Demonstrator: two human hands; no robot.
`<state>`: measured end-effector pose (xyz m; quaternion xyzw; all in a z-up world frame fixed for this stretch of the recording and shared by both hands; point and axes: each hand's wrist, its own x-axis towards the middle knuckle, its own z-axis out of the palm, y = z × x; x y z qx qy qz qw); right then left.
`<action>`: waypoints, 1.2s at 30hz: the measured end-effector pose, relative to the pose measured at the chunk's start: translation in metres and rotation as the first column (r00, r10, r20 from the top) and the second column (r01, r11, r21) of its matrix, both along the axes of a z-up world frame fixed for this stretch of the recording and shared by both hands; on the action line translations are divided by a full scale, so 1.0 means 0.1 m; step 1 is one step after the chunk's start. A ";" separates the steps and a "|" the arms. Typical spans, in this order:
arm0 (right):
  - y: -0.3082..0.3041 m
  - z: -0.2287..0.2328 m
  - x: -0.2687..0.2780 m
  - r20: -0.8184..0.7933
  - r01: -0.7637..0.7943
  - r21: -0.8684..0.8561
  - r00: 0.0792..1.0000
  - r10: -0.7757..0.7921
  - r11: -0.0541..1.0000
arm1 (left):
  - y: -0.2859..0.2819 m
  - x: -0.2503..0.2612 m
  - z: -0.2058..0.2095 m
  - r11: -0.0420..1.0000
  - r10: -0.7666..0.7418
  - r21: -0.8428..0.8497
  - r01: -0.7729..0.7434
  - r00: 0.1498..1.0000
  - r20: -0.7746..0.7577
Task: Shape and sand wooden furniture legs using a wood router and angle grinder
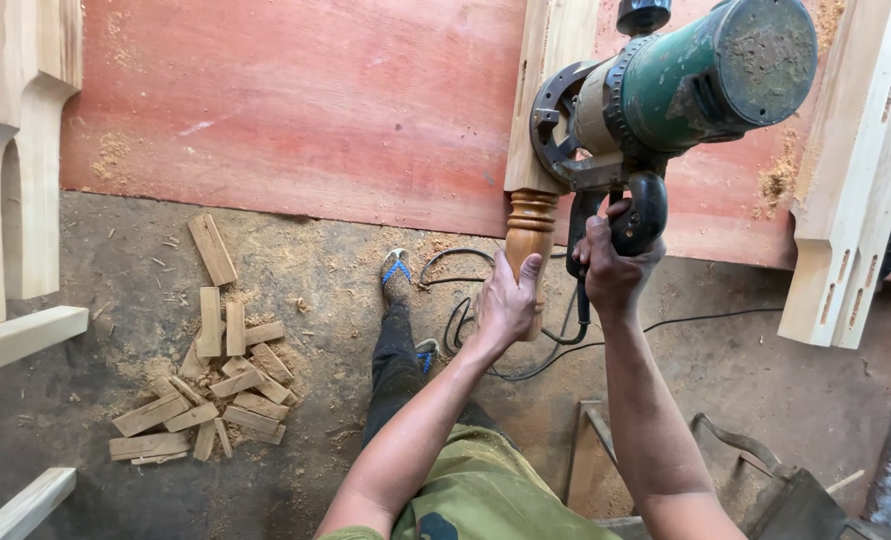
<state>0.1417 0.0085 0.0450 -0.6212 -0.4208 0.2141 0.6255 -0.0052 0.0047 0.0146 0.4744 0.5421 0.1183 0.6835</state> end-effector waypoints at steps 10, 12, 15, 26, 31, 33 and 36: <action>0.31 0.11 0.07 0.004 0.006 -0.008 1.000 -0.006 1.000 | 0.08 -0.08 0.22 0.998 -0.064 -0.003 0.064 0.994 -0.093; 0.40 0.23 0.04 0.029 0.004 -0.026 1.000 -0.003 1.000 | 0.14 -0.15 0.38 0.999 -0.019 0.030 0.022 0.996 -0.091; 0.50 0.13 0.15 0.011 0.006 -0.016 1.000 -0.005 1.000 | 0.19 -0.19 0.52 0.988 0.103 0.125 -0.089 0.989 -0.107; 0.95 0.10 0.33 0.008 0.011 -0.016 1.000 -0.011 1.000 | 0.82 0.30 0.22 0.706 0.361 0.648 -0.287 0.933 0.020; 1.11 0.08 0.41 0.003 0.026 -0.032 1.000 -0.026 0.999 | 1.27 0.60 -0.04 0.671 0.289 0.720 -0.175 0.956 -0.037; 1.19 0.09 0.41 -0.013 0.039 -0.036 0.999 -0.040 0.999 | 1.44 0.71 -0.09 0.634 0.288 0.765 -0.116 0.953 -0.094; 1.29 0.17 0.42 -0.022 0.055 -0.028 0.998 -0.055 0.998 | 1.68 0.86 -0.10 0.654 0.252 0.751 -0.095 0.963 -0.097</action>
